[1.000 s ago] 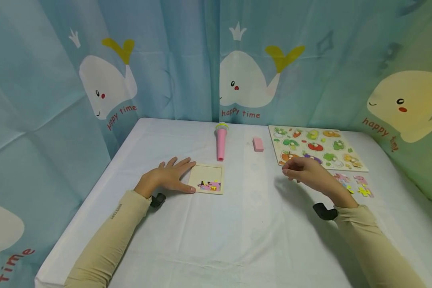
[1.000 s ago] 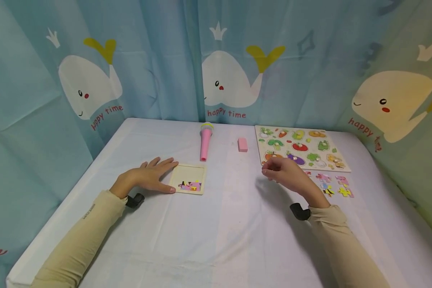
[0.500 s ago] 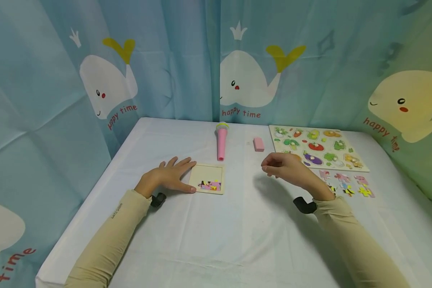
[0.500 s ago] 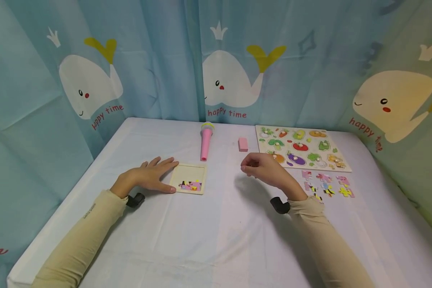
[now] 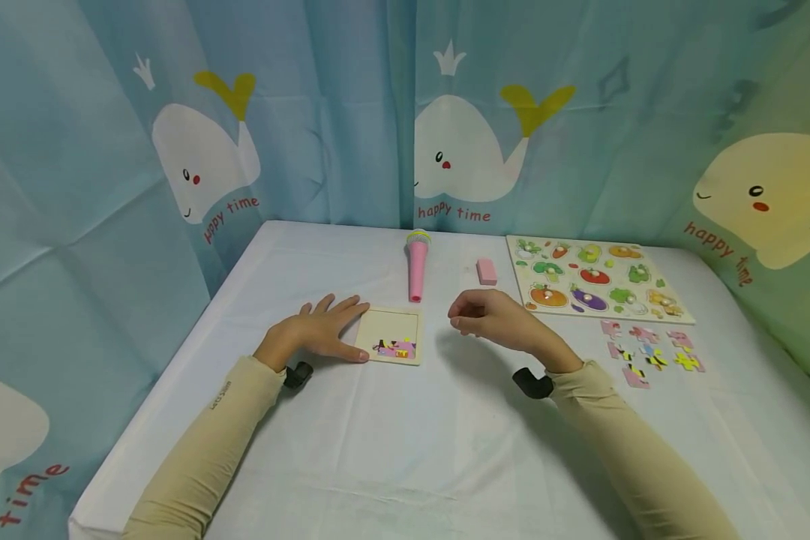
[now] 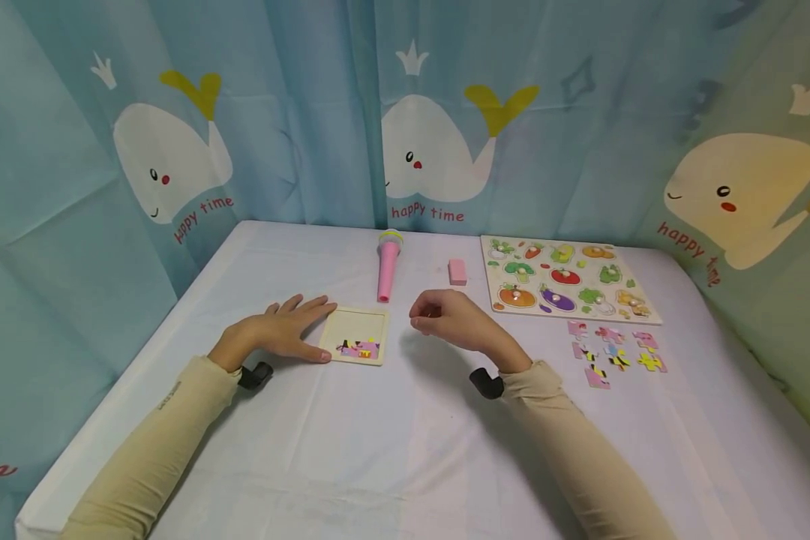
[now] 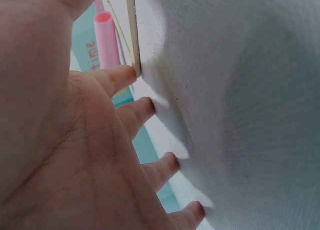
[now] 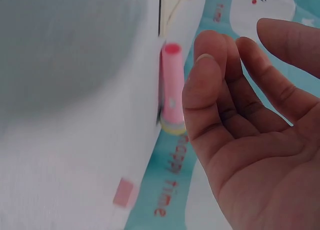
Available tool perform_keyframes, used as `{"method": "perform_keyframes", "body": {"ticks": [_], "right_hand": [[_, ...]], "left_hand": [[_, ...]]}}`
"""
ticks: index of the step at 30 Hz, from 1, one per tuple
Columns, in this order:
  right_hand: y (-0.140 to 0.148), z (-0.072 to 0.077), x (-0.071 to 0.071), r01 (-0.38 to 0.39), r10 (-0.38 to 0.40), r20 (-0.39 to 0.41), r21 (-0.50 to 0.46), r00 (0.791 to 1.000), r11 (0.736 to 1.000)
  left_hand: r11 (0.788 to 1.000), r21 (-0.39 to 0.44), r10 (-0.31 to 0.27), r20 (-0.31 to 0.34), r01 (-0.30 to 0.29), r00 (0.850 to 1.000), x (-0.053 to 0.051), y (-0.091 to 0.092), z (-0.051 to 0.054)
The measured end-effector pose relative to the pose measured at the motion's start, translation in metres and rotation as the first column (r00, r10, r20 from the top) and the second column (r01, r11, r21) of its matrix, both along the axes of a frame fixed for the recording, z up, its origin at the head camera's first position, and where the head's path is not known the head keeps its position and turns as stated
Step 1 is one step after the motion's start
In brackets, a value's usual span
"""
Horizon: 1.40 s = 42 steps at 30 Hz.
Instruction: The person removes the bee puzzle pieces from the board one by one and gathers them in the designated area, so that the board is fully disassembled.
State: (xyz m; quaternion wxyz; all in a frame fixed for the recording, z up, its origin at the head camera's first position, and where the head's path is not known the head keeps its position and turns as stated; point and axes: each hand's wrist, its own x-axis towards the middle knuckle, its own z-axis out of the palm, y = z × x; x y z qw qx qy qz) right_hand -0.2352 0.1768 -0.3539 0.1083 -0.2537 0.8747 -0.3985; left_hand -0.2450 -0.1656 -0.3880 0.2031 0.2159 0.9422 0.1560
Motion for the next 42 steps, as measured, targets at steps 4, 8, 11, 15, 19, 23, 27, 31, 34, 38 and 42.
{"method": "perform_keyframes", "body": {"ticks": [4,8,11,15,19,23,27,31,34,38,42], "right_hand": [[-0.017,-0.005,-0.002,-0.051,0.051,-0.017,0.01,0.999,0.999],[-0.033,-0.008,-0.002,-0.099,0.099,-0.025,0.015,0.995,0.995],[-0.044,-0.01,-0.002,-0.136,0.136,-0.045,0.015,0.99,0.991],[-0.058,-0.012,-0.002,-0.168,0.168,-0.076,0.015,0.983,0.986],[-0.07,-0.016,-0.003,-0.188,0.19,-0.092,0.021,0.978,0.982],[-0.077,-0.022,-0.006,-0.213,0.215,-0.103,0.023,0.971,0.977],[-0.083,-0.025,-0.005,-0.217,0.219,-0.09,0.024,0.972,0.976],[-0.086,-0.026,-0.004,-0.207,0.213,-0.098,0.065,0.972,0.976],[-0.087,-0.026,-0.004,-0.193,0.206,-0.123,0.107,0.971,0.975],[-0.088,-0.027,-0.004,-0.174,0.193,-0.143,0.133,0.971,0.976],[-0.089,-0.03,-0.006,-0.174,0.195,-0.137,0.151,0.971,0.973]], "left_hand": [[1.0,-0.012,0.007,0.009,-0.007,1.0,-0.001,0.0,-0.001],[1.0,-0.014,0.005,0.011,-0.005,1.0,-0.004,-0.001,-0.005],[1.0,-0.023,-0.001,0.002,0.001,1.0,-0.007,-0.002,-0.01],[1.0,-0.03,0.002,-0.005,-0.002,1.0,-0.01,-0.003,-0.015],[0.999,-0.033,0.006,0.009,-0.005,1.0,-0.01,-0.002,-0.012],[1.0,-0.025,0.0,0.012,0.0,1.0,-0.005,0.0,-0.005],[1.0,-0.026,-0.006,0.006,0.006,1.0,-0.001,0.001,0.001],[0.999,-0.032,-0.008,0.009,0.009,1.0,-0.001,0.001,0.002],[0.999,-0.033,-0.008,0.009,0.008,1.0,-0.002,0.001,0.001],[0.999,-0.037,-0.005,0.007,0.005,1.0,-0.002,0.001,0.0],[0.999,-0.039,-0.005,0.004,0.006,1.0,-0.003,0.0,0.0]]}}
